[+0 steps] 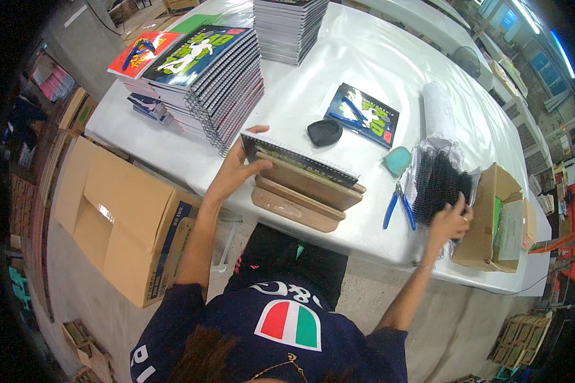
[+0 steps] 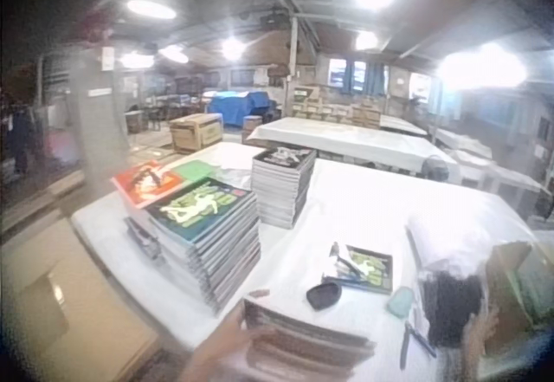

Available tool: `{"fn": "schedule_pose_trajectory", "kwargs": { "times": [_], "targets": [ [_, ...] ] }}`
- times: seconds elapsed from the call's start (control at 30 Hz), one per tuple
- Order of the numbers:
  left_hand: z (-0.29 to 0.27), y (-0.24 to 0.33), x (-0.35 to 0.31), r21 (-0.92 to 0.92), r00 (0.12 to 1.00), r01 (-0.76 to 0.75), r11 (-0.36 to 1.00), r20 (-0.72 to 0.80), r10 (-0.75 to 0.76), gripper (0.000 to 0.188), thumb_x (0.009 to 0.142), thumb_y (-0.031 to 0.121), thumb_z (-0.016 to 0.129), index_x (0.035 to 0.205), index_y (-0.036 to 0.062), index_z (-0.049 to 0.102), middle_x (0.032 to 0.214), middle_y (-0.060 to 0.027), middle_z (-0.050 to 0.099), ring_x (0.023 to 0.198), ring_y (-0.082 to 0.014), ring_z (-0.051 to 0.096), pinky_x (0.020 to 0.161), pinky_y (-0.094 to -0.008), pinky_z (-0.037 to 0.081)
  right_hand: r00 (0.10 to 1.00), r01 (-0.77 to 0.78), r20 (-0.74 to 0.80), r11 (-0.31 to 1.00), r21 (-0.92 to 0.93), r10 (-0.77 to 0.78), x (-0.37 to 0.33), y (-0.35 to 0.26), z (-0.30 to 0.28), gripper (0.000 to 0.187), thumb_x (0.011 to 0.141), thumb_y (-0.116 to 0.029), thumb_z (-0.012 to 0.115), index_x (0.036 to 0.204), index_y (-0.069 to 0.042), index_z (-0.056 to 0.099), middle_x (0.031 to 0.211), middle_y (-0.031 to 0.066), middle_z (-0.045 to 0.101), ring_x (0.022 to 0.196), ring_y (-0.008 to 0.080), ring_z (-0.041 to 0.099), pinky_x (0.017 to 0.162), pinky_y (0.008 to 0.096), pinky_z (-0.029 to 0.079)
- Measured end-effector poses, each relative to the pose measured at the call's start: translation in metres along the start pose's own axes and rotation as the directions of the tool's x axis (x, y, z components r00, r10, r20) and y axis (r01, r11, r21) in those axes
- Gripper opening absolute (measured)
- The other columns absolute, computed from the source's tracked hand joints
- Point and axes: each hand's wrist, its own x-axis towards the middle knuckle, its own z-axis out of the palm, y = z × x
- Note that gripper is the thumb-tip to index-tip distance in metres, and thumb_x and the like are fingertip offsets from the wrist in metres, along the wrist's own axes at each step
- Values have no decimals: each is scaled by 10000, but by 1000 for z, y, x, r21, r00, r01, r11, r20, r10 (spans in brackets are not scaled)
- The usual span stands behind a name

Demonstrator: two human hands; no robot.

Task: The person picks up a stack of notebook pages, places them on a wooden block to align them, and threads a long plastic spiral through the punched holes. They then use pliers to snip and crimp the ends of the spiral before moving the finished notebook to a stack.

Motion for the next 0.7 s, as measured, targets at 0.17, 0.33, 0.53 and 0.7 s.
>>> {"fn": "schedule_pose_trajectory", "kwargs": {
  "times": [0.17, 0.33, 0.53, 0.7],
  "targets": [
    [-2, -5, 15, -60, 996, -56, 997, 61, 60, 831, 849, 202, 731, 1516, 80, 251, 1370, -113, 484, 1296, -192, 406, 1127, -349, 255, 983, 52, 182, 995, -89, -35, 23, 94, 52, 423, 896, -209, 635, 1304, -144, 548, 1259, 175, 544, 1056, 416, 558, 833, 492, 479],
    [4, -7, 11, -13, 998, -63, 998, 5, 63, 752, 929, 349, 604, 1524, 89, 225, 1354, -139, 497, 1297, -232, 404, 1134, -375, 242, 970, 133, 171, 964, 232, -175, 21, 84, 42, 238, 858, -88, 641, 1073, 12, 628, 974, 236, 650, 937, 410, 618, 828, 453, 478],
    [16, -12, 6, 102, 942, -175, 979, -271, 196, 701, 944, 289, 611, 1499, 52, 255, 1442, -176, 375, 1318, -261, 376, 1115, -394, 267, 972, -28, 233, 983, 179, -15, 9, 95, 23, 148, 863, -135, 650, 952, -18, 628, 940, 199, 645, 913, 394, 615, 779, 489, 472],
    [38, 8, -3, 307, 743, -356, 883, -480, 467, 550, 921, 217, 610, 1361, -26, 387, 1384, -186, 404, 1324, -313, 362, 1128, -459, 228, 996, -86, 15, 978, 188, 85, -3, 76, -1, 141, 893, -150, 624, 978, -38, 610, 905, 173, 629, 884, 381, 609, 778, 472, 467]
  ]
}}
